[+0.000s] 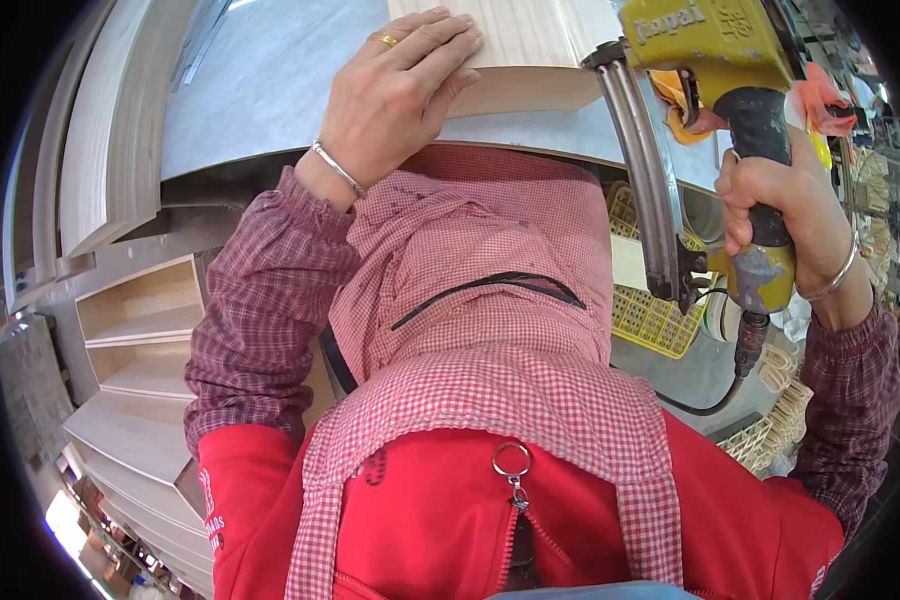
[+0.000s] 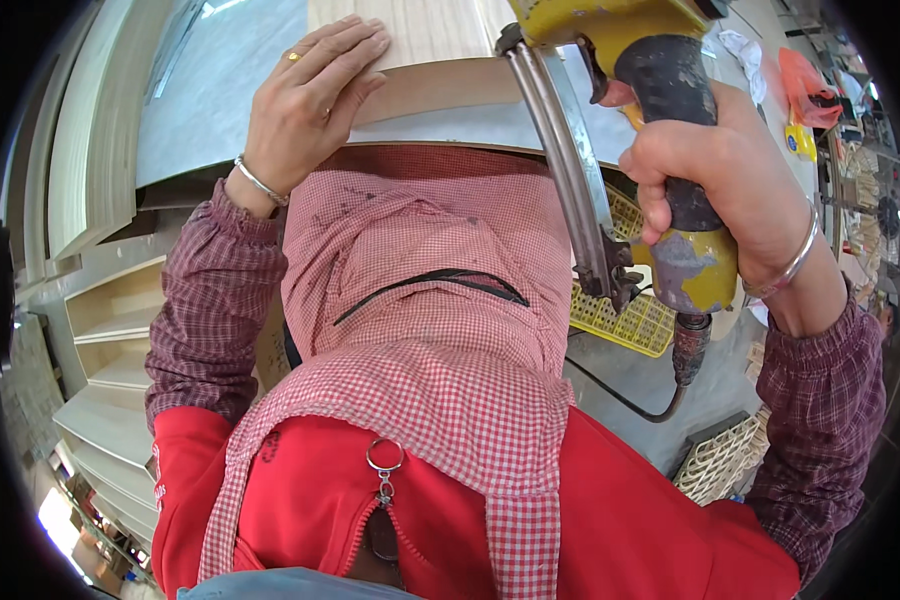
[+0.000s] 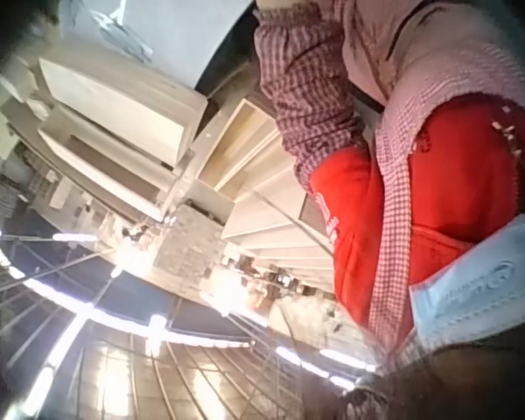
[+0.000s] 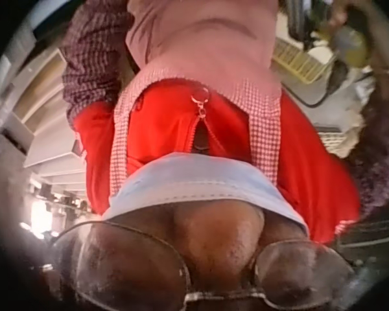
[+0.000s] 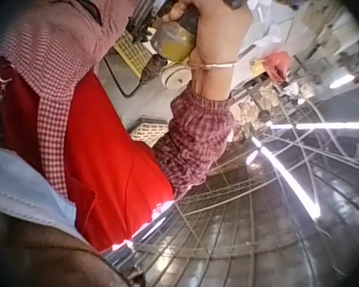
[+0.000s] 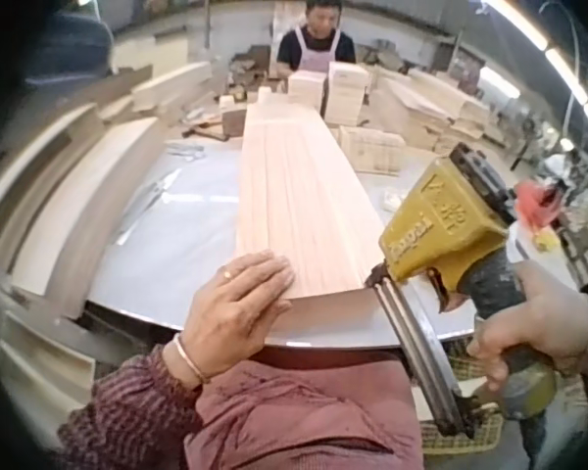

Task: Applying glue to wooden planks and securing them together using a pneumatic nail gun to build boxes.

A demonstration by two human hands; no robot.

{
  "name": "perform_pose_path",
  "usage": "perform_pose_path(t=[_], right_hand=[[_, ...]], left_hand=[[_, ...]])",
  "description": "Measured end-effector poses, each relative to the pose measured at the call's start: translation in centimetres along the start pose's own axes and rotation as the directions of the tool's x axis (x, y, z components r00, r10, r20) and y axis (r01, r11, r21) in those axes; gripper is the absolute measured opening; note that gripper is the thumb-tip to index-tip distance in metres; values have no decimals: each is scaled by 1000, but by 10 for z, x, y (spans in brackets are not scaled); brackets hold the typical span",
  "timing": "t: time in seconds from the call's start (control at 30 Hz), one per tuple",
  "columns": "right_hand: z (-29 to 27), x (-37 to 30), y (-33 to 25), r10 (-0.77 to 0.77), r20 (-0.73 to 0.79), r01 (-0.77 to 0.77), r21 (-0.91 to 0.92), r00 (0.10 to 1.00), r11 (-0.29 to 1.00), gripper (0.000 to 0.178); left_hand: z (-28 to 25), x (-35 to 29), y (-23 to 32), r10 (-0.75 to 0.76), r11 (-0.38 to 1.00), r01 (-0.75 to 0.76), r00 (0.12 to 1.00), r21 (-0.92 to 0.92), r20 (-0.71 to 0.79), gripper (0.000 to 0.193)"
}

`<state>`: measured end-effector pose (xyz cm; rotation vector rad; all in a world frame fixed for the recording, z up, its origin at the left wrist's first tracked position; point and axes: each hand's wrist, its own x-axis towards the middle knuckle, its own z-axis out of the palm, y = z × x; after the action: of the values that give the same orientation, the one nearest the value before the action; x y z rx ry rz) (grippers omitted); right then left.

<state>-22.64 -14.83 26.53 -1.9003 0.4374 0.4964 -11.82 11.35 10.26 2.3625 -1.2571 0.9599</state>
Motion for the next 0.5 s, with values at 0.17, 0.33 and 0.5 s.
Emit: perform_pose_path(t=[0.17, 0.33, 0.5], right_hand=[[4, 2, 0, 36, -21, -36, 6, 999, 999, 25], [11, -3, -8, 19, -52, -18, 20, 998, 1000, 22], [18, -5, -16, -23, -45, 24, 13, 999, 1000, 22]], left_hand=[[-4, -10, 16, -268, 959, 257, 960, -122, -86, 31], [-4, -12, 33, -486, 860, 444, 863, -250, -140, 33], [1, -4, 37, -505, 843, 457, 854, -284, -125, 30]])
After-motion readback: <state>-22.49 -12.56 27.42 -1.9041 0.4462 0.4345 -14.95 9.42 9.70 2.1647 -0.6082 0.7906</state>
